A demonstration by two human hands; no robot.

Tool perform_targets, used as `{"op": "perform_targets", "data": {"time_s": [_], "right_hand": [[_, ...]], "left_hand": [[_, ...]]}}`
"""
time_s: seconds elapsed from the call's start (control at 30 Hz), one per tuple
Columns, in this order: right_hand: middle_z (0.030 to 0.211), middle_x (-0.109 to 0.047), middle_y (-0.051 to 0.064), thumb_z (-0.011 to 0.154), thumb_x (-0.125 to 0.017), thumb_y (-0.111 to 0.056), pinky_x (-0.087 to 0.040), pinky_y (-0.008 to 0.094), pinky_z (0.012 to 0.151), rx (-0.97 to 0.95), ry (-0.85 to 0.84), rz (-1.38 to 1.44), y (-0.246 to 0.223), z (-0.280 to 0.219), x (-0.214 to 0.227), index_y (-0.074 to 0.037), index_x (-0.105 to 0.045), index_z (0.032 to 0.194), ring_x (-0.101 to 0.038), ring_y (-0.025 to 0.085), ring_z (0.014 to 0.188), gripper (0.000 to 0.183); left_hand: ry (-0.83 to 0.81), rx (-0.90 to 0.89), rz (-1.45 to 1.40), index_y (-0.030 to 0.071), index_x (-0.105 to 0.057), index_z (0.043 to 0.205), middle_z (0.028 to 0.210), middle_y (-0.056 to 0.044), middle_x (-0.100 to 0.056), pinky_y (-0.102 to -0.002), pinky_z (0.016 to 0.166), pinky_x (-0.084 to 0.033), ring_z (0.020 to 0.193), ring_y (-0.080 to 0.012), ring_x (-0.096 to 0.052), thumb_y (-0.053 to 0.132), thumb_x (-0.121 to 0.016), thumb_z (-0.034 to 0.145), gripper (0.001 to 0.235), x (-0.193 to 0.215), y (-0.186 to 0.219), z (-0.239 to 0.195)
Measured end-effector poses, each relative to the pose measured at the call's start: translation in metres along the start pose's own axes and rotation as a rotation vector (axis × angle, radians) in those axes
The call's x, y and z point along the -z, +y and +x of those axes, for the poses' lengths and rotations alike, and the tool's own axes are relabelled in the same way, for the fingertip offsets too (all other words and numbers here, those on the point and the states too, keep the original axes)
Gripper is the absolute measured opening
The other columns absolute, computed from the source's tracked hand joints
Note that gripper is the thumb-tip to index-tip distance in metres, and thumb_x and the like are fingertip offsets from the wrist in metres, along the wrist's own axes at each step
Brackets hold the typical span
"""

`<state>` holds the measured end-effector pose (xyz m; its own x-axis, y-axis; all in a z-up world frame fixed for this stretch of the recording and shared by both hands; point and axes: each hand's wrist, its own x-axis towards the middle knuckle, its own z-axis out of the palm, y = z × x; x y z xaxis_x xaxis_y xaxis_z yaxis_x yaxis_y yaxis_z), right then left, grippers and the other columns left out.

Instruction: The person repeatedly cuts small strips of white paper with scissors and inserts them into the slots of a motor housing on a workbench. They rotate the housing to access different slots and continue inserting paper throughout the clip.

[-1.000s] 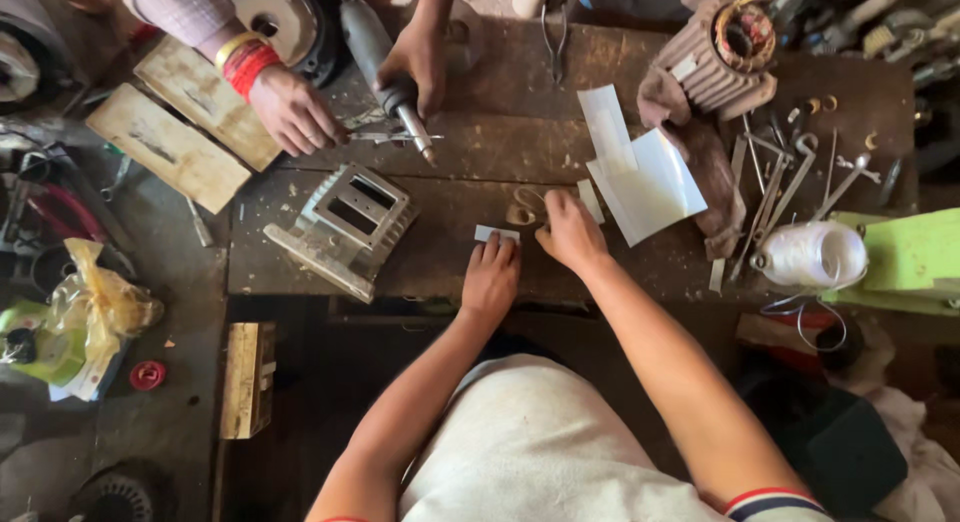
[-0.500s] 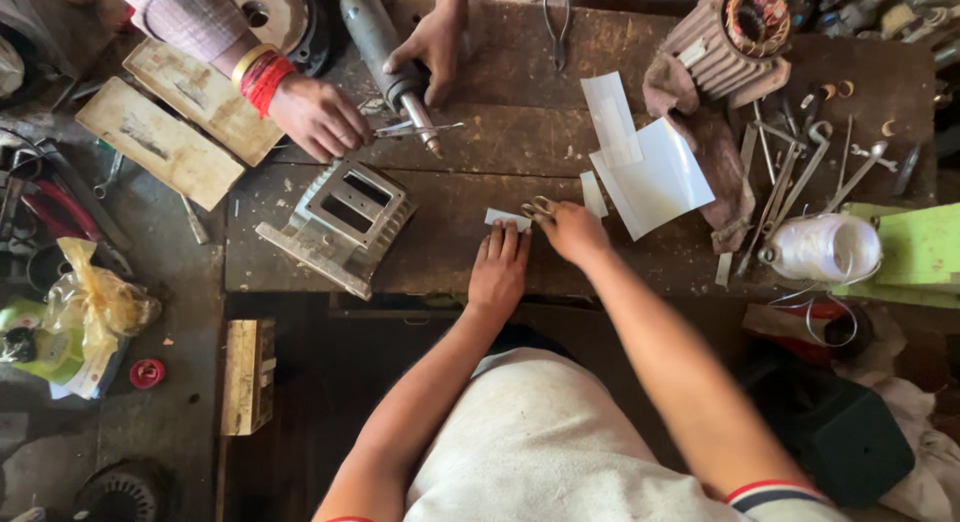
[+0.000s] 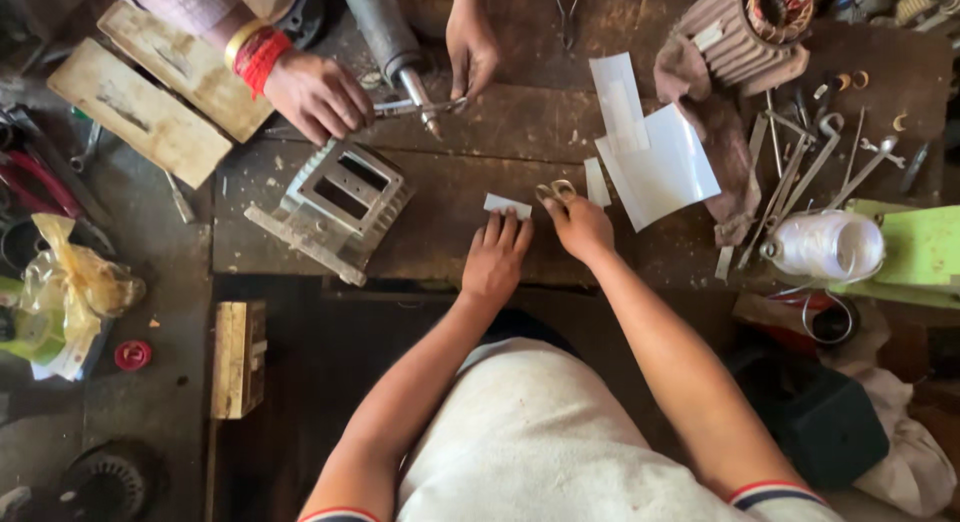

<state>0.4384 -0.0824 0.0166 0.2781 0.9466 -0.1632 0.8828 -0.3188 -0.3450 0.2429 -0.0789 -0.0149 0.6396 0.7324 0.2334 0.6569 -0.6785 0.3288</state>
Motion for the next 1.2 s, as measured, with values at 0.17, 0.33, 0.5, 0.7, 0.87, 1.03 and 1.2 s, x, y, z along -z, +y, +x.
{"op": "perform_targets", "data": {"time_s": [0.17,0.33,0.5,0.7,0.87,1.03,1.2], "right_hand": [[0.102,-0.072,0.014,0.097,-0.063,-0.038,-0.055,0.05,0.075,0.166,0.018,-0.057,0.003,0.014,0.004,-0.013,-0.073,0.115,-0.068,0.039,0.091,0.032],[0.102,-0.071,0.017,0.099,-0.065,-0.029,-0.056,0.047,0.081,0.328,0.059,-0.045,0.01,0.002,-0.012,-0.009,-0.07,0.118,-0.069,0.039,0.094,0.027],[0.105,-0.071,0.017,0.094,-0.064,-0.022,-0.055,0.048,0.082,0.214,0.122,-0.286,0.015,0.013,-0.022,-0.011,-0.069,0.113,-0.069,0.038,0.098,0.022],[0.103,-0.073,0.022,0.104,-0.06,-0.039,-0.054,0.047,0.08,-0.004,-0.01,0.111,0.02,0.028,0.004,-0.013,-0.07,0.127,-0.068,0.039,0.095,0.036],[0.092,-0.072,0.013,0.104,-0.063,-0.038,-0.05,0.035,0.074,-0.385,-0.256,0.785,0.0,-0.025,0.01,-0.001,-0.074,0.111,-0.066,0.02,0.083,0.039],[0.092,-0.069,0.003,0.095,-0.074,-0.014,-0.044,0.029,0.068,-0.215,0.009,1.219,-0.029,-0.052,0.039,-0.005,-0.075,0.111,-0.054,0.012,0.076,0.018],[0.096,-0.074,0.003,0.097,-0.071,-0.011,-0.054,0.026,0.081,0.068,0.226,0.797,-0.053,-0.068,0.066,-0.002,-0.072,0.103,-0.066,0.008,0.09,0.011]], "left_hand": [[0.004,0.0,0.064,0.012,-0.057,0.144,0.15,-0.017,-0.052,-0.047,0.105,-0.045,0.138,-0.0376,-0.048,0.016,-0.057,0.088,0.056,-0.001,0.0,0.008],[0.024,0.0,0.058,0.01,-0.06,0.141,0.15,-0.018,-0.051,-0.048,0.104,-0.045,0.138,-0.0376,-0.047,0.016,-0.059,0.087,0.054,-0.002,0.001,0.009],[-0.054,0.012,0.04,0.008,-0.064,0.131,0.144,-0.015,-0.055,-0.043,0.096,-0.048,0.127,-0.0322,-0.055,0.017,-0.06,0.09,0.042,-0.006,0.002,0.019],[0.044,-0.178,0.038,0.014,-0.064,0.115,0.124,-0.011,-0.061,-0.039,0.075,-0.053,0.106,-0.0275,-0.06,0.019,-0.062,0.088,0.027,0.012,-0.008,0.046],[0.082,-0.22,-0.44,0.013,-0.064,0.11,0.111,-0.007,-0.064,-0.039,0.084,-0.057,0.104,-0.0282,-0.064,0.011,-0.066,0.088,0.022,0.058,-0.012,0.027],[0.161,-0.119,-0.868,0.006,-0.066,0.101,0.098,-0.01,-0.066,-0.04,0.077,-0.055,0.089,-0.032,-0.067,0.019,-0.086,0.083,0.029,0.106,0.01,0.012],[0.11,0.295,-1.261,0.003,-0.07,0.105,0.098,-0.01,-0.066,-0.032,0.071,-0.057,0.081,-0.0197,-0.069,0.016,-0.079,0.091,0.021,0.113,0.013,0.032]]}}
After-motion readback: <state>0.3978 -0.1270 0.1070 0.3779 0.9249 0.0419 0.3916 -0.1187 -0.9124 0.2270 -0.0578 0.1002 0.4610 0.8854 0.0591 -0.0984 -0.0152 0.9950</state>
